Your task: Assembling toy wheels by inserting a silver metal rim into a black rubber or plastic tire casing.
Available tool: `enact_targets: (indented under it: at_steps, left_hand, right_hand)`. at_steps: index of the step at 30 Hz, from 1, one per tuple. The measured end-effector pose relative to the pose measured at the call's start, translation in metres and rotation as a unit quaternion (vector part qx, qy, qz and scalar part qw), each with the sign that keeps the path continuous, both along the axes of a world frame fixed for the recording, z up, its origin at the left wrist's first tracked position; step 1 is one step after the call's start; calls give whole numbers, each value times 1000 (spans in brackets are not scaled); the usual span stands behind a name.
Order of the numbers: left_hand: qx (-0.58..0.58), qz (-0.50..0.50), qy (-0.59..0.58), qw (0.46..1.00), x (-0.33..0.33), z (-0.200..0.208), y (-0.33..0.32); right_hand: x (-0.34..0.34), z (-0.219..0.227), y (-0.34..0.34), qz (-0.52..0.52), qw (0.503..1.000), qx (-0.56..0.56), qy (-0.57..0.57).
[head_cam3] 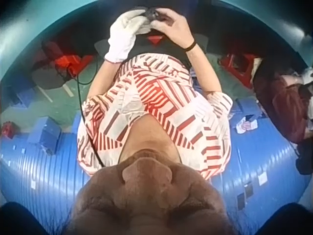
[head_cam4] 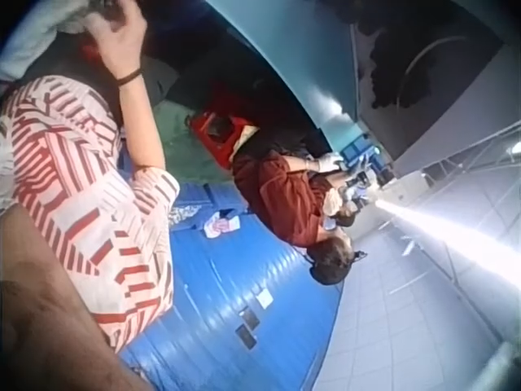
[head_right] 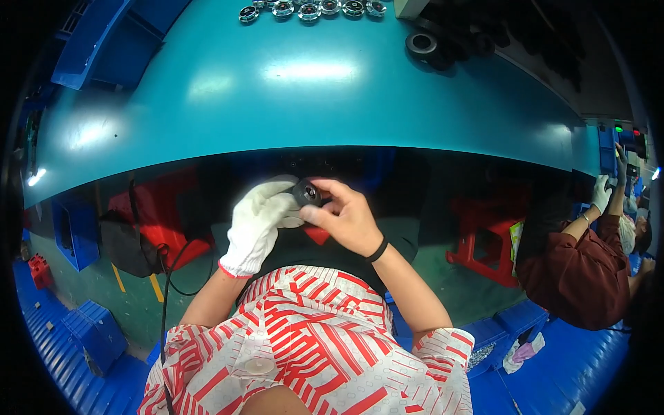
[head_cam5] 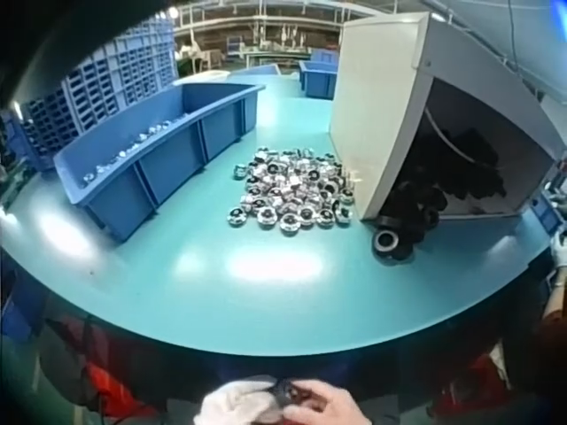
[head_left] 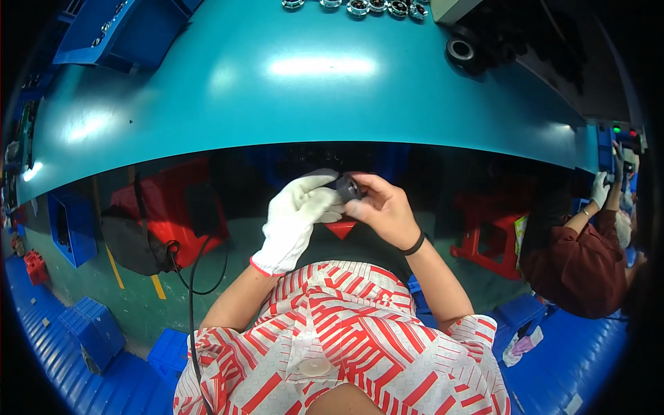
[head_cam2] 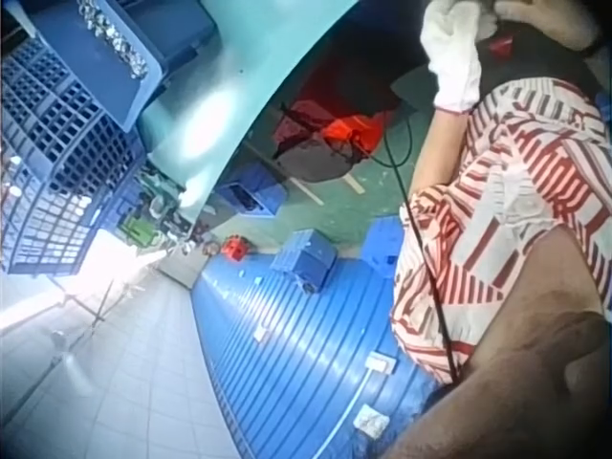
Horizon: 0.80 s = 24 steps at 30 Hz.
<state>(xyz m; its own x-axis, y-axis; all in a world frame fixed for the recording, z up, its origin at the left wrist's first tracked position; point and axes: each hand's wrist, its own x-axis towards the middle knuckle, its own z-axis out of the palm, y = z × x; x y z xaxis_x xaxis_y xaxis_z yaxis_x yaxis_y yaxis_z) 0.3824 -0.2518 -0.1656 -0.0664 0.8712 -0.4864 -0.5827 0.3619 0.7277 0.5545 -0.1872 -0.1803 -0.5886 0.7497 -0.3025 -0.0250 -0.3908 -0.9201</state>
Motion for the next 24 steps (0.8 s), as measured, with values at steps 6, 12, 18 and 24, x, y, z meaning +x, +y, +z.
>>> enact_targets:
  at_steps: [6,12,18,24]
  left_hand:
    - [21,29,113,993,-4,7,-2]
    - [23,-70,-7,997,-5,17,-1]
    - [12,-48,-38,998,-5,17,0]
    - [95,77,-78,989,-9,13,-3]
  right_hand:
    - [6,0,0,63,916,-353,181]
    - [1,8,-8,83,942,-301,123]
    - [0,14,-5,77,958,-263,83]
    - [-19,64,-2,27,996,-75,33]
